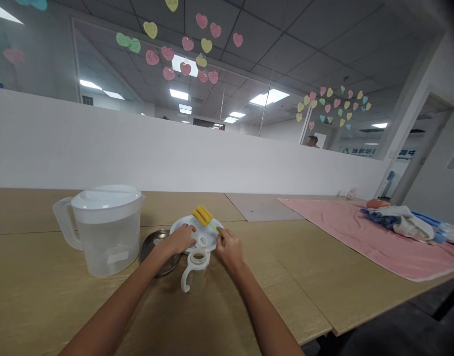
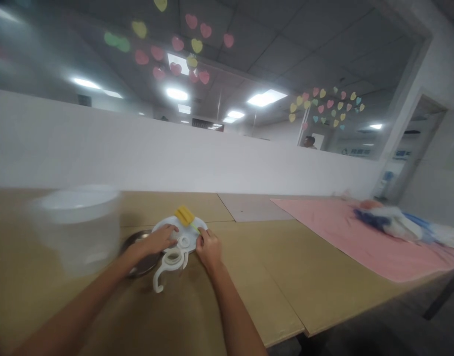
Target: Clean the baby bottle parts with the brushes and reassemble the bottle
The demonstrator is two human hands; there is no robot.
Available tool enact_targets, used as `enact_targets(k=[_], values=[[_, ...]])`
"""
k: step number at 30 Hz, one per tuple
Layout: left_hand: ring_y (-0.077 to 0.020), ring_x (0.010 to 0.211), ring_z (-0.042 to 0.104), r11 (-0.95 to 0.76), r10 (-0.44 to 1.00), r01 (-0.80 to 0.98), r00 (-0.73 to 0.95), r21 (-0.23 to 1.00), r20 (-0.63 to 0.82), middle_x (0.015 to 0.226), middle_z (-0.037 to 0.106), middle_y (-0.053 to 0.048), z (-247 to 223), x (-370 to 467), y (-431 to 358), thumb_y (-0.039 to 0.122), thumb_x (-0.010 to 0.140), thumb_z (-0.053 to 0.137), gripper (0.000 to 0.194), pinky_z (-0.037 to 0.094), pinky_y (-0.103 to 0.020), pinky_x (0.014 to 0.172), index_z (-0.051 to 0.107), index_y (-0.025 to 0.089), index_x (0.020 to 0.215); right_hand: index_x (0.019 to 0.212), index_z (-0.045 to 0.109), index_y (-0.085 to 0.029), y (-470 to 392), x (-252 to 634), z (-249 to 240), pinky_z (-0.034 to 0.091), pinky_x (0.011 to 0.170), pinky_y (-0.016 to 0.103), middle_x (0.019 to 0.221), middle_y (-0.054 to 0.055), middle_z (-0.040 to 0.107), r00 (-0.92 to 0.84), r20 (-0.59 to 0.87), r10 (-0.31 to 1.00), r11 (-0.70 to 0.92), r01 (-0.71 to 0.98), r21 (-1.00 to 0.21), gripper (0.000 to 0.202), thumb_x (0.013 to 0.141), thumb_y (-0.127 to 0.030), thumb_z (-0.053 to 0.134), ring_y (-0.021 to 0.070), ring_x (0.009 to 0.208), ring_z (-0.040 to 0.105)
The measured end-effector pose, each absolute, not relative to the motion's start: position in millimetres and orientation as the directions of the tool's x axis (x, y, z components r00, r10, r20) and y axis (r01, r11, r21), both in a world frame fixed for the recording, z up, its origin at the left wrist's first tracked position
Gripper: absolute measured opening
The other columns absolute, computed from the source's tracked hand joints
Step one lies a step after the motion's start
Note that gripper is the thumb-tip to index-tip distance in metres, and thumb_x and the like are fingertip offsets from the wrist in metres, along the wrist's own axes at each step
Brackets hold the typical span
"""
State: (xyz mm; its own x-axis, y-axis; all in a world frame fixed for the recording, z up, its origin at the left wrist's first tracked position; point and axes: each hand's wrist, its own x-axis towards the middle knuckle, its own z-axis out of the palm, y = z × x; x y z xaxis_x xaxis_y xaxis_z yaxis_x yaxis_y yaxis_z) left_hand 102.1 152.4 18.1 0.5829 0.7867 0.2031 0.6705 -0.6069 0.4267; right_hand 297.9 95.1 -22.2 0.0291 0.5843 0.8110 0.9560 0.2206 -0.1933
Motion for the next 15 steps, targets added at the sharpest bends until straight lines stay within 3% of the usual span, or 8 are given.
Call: enact_targets(k=[6,12,15], values=[[-0.03,0.108,0.054,-0.564,0.821,0.714,0.536,0.415,0.194,0.116,0.058,-0.019,16.5,106.6,158.1,0.032,0.069,0.057,0.048,0.04,-0.035,0.092,0.053,0.01,0.111,0.099,0.066,-0.019,93.7,297.7,-20.4,0.04,0.059,0.02,0.082,0.005,0.067,0.044,0.789,0.613,0.207,0.955,-0.215,0.03,0.078,-0.016,0.045,0.0136,0.068,0.06],[-0.0301,0.101,0.058,-0.559,0.828,0.729,0.518,0.394,0.215,0.105,0.063,-0.017,16.8,107.9,158.6,0.026,0.07,0.057,0.032,0.043,-0.038,0.089,0.057,0.011,0.098,0.1,0.066,-0.018,94.2,296.9,-20.0,0.04,0.061,0.02,0.083,0.005,0.067,0.051,0.775,0.63,0.196,0.955,-0.222,0.03,0.079,-0.016,0.045,0.0139,0.07,0.061],[-0.0271,0.104,0.058,-0.574,0.819,0.71,0.504,0.408,0.274,0.108,0.062,-0.015,20.6,107.7,156.8,0.024,0.07,0.059,0.036,0.042,-0.036,0.091,0.054,0.012,0.104,0.099,0.066,-0.018,94.3,297.2,-20.0,0.039,0.059,0.02,0.083,0.005,0.067,0.05,0.782,0.621,0.197,0.956,-0.217,0.03,0.078,-0.016,0.045,0.0138,0.068,0.06]])
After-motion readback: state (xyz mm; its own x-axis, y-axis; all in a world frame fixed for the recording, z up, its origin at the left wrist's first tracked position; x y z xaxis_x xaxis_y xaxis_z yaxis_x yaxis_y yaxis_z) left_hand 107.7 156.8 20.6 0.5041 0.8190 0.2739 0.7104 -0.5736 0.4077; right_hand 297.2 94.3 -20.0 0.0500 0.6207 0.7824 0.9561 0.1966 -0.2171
